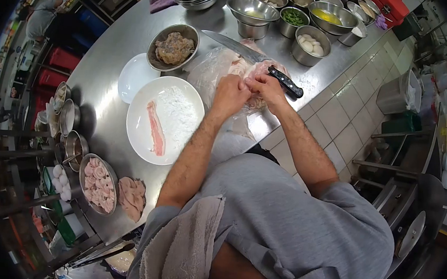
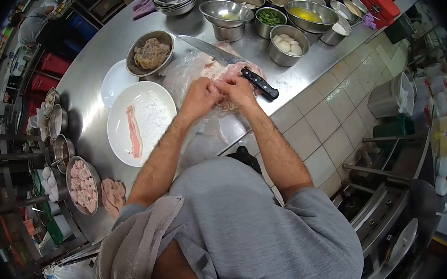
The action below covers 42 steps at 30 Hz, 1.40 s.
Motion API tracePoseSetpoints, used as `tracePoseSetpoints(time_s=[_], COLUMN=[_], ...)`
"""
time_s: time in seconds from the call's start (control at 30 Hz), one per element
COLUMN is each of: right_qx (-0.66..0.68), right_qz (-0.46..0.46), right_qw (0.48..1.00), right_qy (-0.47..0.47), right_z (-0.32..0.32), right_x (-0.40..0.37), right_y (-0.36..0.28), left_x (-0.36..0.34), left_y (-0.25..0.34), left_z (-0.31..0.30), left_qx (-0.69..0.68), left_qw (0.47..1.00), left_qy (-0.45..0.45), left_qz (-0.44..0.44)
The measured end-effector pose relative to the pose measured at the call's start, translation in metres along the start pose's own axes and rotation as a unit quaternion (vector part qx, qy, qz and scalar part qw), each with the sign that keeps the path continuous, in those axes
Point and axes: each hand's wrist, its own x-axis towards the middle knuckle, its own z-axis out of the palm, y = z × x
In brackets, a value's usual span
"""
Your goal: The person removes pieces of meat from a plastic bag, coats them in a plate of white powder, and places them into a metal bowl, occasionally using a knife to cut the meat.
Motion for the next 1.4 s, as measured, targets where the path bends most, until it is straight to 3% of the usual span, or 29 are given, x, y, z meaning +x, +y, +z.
tracePoseSetpoints(time_s=[0.03,0.1,0.13,0.2,0.3,0.43,0.5,0.63,0.7,0.8,1.03,1.1,1.3,1.4], right_qx=[0.053,0.062,0.073,0.074,0.059,0.004,-0.013,0.053,0.069,0.040,0.044,-0.004,-0.077,-0.013], right_qz=[0.034,0.034,0.035,0.021,-0.020,-0.083,-0.078,-0.034,-0.031,-0.041,-0.037,-0.043,-0.064,-0.043], right_qw=[0.998,0.997,0.996,0.997,0.998,0.996,0.997,0.997,0.996,0.998,0.998,0.999,0.995,0.999], right_qy=[-0.018,-0.028,-0.037,-0.022,-0.017,-0.029,-0.026,-0.052,-0.048,-0.025,-0.032,-0.014,-0.009,-0.015], right_z=[0.000,-0.003,-0.004,-0.006,-0.003,0.005,0.006,0.004,0.005,0.008,0.007,0.005,0.002,0.005], right_x=[-0.004,-0.011,-0.012,-0.010,-0.012,-0.017,-0.022,-0.020,-0.021,-0.021,-0.017,-0.013,-0.007,-0.014], right_y=[-0.005,-0.013,-0.015,-0.007,-0.002,-0.009,-0.014,-0.011,-0.012,-0.014,-0.013,-0.008,-0.003,-0.013], left_x=[-0.004,-0.012,-0.014,-0.017,-0.008,-0.006,-0.005,-0.004,-0.004,-0.006,-0.009,-0.011,-0.011,-0.010], left_y=[-0.001,0.002,0.006,0.014,0.006,0.012,0.010,0.008,0.003,0.000,0.006,0.011,0.012,0.011], left_z=[0.002,0.003,0.002,-0.001,-0.001,-0.010,-0.013,-0.017,-0.014,-0.006,-0.010,-0.011,-0.009,-0.013], left_qx=[0.000,-0.024,-0.024,-0.264,-0.322,-0.258,-0.175,-0.188,-0.243,-0.233,-0.199,-0.144,-0.151,-0.136], left_qw=[1.000,0.991,0.991,0.962,0.939,0.962,0.984,0.982,0.965,0.970,0.979,0.989,0.987,0.989], left_qy=[0.001,0.060,0.061,-0.005,0.012,0.008,0.037,0.009,-0.024,0.036,0.022,0.035,0.044,0.048], left_qz=[0.001,0.118,0.118,-0.070,-0.121,-0.094,-0.009,-0.030,-0.093,-0.049,-0.043,0.023,-0.029,-0.015])
